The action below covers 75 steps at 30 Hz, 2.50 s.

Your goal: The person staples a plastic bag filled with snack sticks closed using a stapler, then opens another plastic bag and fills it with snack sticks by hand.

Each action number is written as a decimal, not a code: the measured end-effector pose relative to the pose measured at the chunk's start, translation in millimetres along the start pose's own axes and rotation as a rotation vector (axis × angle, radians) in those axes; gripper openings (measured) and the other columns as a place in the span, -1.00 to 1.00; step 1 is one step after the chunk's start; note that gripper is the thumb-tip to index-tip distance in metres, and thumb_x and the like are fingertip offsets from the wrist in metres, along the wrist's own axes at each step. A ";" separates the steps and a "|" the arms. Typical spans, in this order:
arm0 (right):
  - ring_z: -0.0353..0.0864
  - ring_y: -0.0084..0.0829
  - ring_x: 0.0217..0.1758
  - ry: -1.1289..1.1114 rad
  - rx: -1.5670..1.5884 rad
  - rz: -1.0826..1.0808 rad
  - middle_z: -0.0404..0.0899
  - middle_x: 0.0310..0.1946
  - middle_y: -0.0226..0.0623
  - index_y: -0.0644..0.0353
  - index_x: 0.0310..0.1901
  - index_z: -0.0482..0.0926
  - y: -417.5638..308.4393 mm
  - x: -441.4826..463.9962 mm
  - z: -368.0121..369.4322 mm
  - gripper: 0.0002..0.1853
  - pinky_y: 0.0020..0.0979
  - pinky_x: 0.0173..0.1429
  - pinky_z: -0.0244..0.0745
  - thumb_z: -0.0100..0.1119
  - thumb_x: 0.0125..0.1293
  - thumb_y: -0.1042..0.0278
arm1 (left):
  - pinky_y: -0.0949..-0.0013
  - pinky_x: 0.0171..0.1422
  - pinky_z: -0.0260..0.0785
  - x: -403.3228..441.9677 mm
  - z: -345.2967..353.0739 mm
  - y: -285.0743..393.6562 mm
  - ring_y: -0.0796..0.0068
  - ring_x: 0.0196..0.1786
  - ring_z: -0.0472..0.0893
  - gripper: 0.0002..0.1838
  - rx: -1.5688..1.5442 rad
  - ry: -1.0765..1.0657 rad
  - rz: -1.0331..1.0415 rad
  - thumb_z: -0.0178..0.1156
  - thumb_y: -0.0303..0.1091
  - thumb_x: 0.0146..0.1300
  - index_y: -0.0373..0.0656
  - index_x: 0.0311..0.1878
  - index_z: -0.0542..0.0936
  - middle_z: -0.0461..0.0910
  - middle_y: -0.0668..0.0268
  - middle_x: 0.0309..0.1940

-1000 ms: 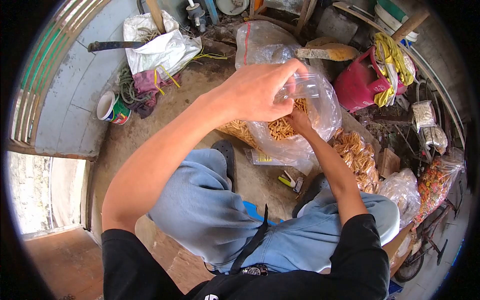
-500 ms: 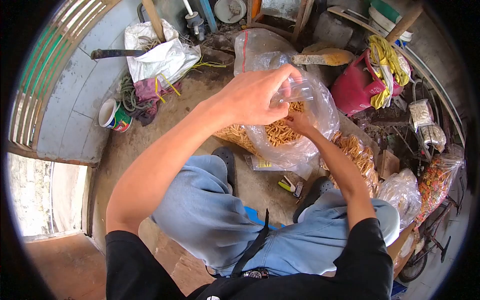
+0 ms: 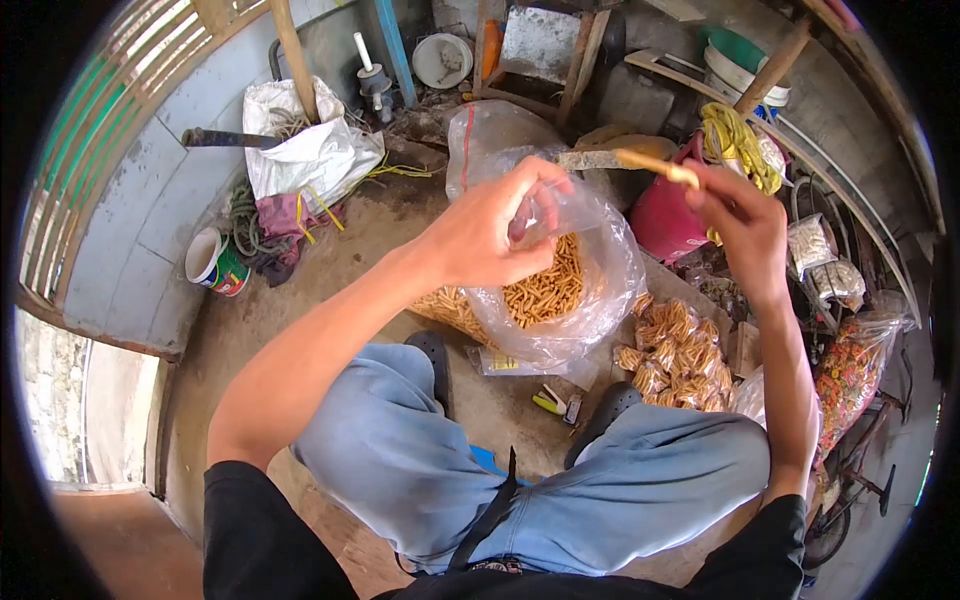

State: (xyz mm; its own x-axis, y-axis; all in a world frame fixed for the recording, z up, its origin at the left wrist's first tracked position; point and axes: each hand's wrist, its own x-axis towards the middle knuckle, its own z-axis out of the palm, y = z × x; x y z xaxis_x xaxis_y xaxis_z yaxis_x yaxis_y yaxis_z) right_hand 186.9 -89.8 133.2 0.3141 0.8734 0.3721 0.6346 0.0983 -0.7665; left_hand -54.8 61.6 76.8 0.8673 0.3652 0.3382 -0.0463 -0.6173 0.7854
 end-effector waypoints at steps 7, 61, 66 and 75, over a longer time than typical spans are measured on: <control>0.58 -0.54 -0.20 -0.065 0.029 -0.274 0.62 -0.24 -0.27 0.27 -0.05 0.64 -25.1 -35.7 -1.5 -0.71 -0.57 -0.13 0.44 0.30 0.14 0.59 | 0.52 -0.30 0.26 -0.9 5.8 11.6 0.66 -0.40 0.35 -0.41 -0.047 -0.024 0.046 0.29 -0.49 -0.02 -0.08 0.12 0.30 0.48 0.43 -0.31; 0.61 -0.46 -0.28 -0.012 0.048 -0.291 0.58 -0.18 -0.20 0.28 -0.21 0.65 -19.3 -24.5 38.0 -0.83 -0.50 -0.25 0.51 0.29 0.13 0.62 | 0.36 0.12 0.33 12.3 22.7 21.4 0.37 0.07 0.49 -0.42 -0.339 0.380 0.097 0.31 -0.07 0.19 -0.19 0.15 0.36 0.48 0.24 0.02; 0.61 -0.49 -0.24 0.154 0.224 -0.273 0.59 -0.19 -0.20 0.32 -0.22 0.64 -12.6 -19.0 41.0 -0.85 -0.52 -0.23 0.53 0.28 0.13 0.63 | 0.18 0.23 0.36 11.3 18.3 24.5 0.21 0.14 0.49 -0.31 -1.115 0.226 -0.496 -0.11 0.28 0.33 -0.23 0.10 0.44 0.49 0.14 0.08; 0.56 -0.48 -0.15 0.037 -0.030 -0.373 0.54 -0.10 -0.21 0.16 -0.05 0.63 -11.3 -15.2 45.8 -0.70 -0.54 -0.23 0.50 0.32 0.14 0.53 | 0.29 0.03 0.59 13.1 18.9 19.8 0.28 -0.05 0.65 -0.76 -1.073 0.309 -0.277 -0.03 -0.25 0.45 -0.20 -0.02 0.47 0.58 0.08 -0.03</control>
State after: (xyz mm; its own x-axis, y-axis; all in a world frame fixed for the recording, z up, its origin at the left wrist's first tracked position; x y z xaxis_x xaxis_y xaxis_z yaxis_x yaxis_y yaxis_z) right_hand 142.6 -82.3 112.3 0.0828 0.7621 0.6422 0.7303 0.3921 -0.5594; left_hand -35.0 40.9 86.9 0.7621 0.6423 0.0809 -0.3995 0.3683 0.8395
